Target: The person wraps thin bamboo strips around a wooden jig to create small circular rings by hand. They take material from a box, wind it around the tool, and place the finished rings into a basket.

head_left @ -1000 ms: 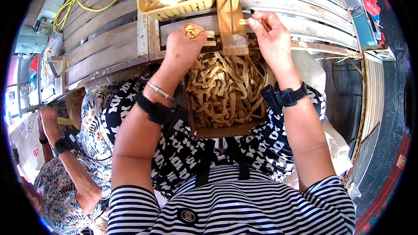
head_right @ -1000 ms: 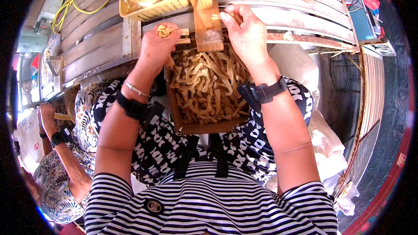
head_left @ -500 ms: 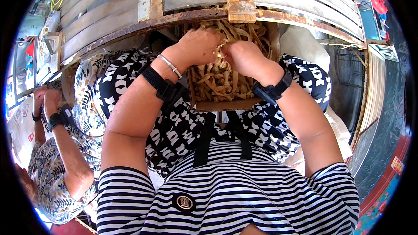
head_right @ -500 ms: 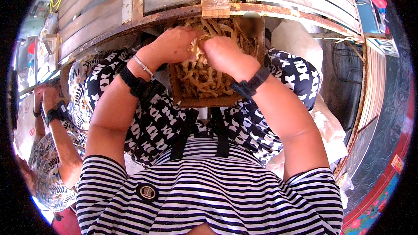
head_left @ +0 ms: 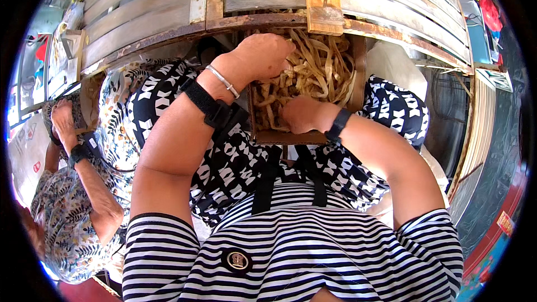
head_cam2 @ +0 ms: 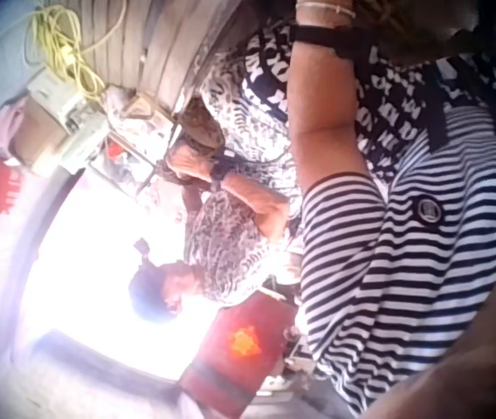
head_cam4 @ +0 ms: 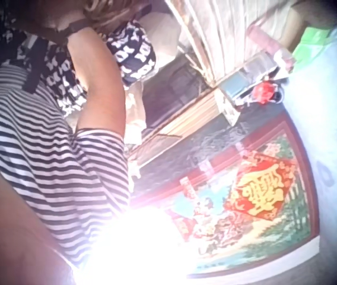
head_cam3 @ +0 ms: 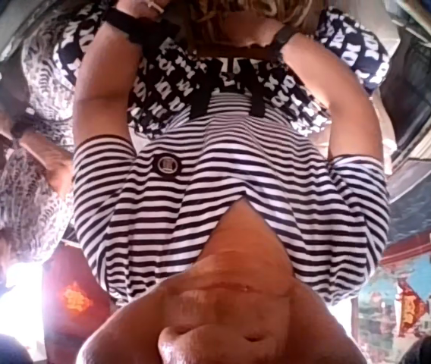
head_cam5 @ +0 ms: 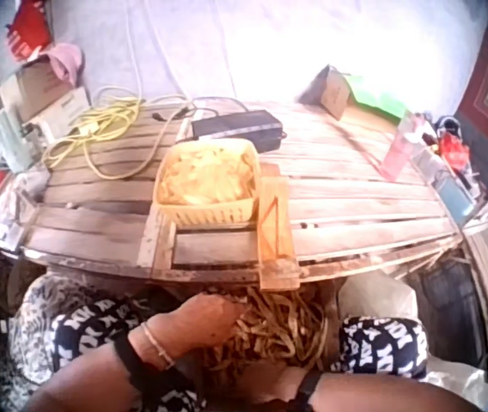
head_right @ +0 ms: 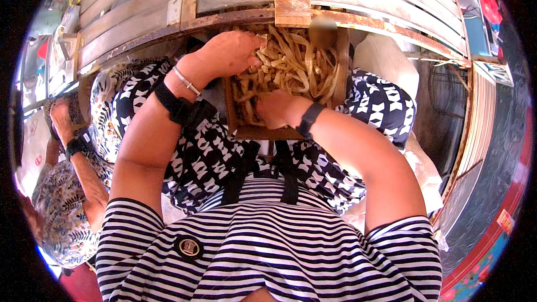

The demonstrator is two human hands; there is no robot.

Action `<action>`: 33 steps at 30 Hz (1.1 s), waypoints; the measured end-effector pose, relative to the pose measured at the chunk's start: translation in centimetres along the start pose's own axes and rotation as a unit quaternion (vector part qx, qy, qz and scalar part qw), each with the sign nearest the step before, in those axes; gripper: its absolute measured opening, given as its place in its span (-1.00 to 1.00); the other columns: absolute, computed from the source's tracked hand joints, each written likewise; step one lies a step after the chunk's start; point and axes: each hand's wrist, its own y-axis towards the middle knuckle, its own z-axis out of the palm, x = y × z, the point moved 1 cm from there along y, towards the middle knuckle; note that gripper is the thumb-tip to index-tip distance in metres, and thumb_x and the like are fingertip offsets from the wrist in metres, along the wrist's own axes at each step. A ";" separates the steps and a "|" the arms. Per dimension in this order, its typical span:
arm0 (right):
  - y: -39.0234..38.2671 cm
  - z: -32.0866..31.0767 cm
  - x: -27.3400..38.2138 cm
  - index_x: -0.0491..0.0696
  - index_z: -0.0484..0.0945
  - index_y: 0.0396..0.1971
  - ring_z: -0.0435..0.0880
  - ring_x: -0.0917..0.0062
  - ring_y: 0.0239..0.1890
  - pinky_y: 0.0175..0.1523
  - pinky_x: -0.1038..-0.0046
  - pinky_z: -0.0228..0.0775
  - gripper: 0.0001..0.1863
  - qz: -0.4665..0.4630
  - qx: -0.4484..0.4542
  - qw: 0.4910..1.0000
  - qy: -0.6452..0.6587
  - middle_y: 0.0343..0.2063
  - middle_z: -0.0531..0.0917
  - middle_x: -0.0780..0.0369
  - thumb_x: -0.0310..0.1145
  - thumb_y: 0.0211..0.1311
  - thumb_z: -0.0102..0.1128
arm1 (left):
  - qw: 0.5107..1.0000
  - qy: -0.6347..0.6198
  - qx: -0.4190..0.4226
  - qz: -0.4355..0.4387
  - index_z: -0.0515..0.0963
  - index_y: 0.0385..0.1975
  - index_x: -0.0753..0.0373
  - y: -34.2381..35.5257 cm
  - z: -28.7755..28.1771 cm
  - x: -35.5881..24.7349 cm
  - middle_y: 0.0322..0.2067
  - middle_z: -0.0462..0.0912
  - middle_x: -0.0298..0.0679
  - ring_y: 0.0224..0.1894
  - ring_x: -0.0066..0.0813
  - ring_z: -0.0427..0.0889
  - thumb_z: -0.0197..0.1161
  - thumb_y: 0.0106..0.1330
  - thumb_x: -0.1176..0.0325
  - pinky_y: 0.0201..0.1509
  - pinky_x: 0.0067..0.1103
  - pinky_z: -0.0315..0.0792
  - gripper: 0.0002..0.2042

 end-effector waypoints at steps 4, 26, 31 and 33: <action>-5.0 -8.3 0.3 -0.10 0.63 -0.47 0.58 0.42 -0.34 -0.19 0.44 0.38 -0.81 -0.052 -0.091 0.940 0.326 -0.36 0.64 0.20 -0.29 -0.02 0.20 | 0.997 -0.083 0.000 0.002 0.52 -0.09 0.28 -0.3 -1.5 -0.4 -0.27 0.62 -0.04 -0.23 -0.08 0.60 0.12 0.19 0.32 -0.10 -0.38 0.47 -0.69; -17.0 -14.2 -2.3 -0.11 0.56 -0.18 0.44 0.78 -0.60 -0.53 0.68 0.28 -0.75 -0.119 -0.409 0.679 0.598 -0.50 0.60 0.35 -0.38 0.12 0.24 | 0.783 -0.614 -0.077 -0.065 0.49 -0.07 0.30 0.0 -6.4 -3.1 -0.28 0.63 -0.25 -0.29 -0.55 0.60 -0.04 0.38 0.34 -0.22 -0.67 0.45 -0.75; -14.5 -13.8 -3.3 -0.13 0.59 -0.43 0.48 0.77 -0.47 -0.36 0.67 0.35 -0.92 -0.036 -0.433 0.771 0.465 -0.53 0.60 0.36 -0.46 0.10 0.27 | 0.659 -0.748 -0.006 -0.072 0.46 -0.03 0.37 -0.9 -7.2 -2.6 -0.23 0.61 -0.15 -0.24 -0.43 0.58 -0.02 0.38 0.07 -0.22 -0.57 0.46 -0.56; -13.1 -13.2 -4.1 -0.13 0.57 -0.48 0.44 0.79 -0.48 -0.38 0.69 0.32 -0.92 0.013 -0.503 0.773 0.387 -0.55 0.56 0.39 -0.49 0.06 0.30 | 0.672 -0.734 -0.013 -0.093 0.46 -0.02 0.36 -1.1 -6.9 -2.9 -0.20 0.60 -0.15 -0.25 -0.41 0.60 -0.01 0.36 0.03 -0.23 -0.60 0.45 -0.53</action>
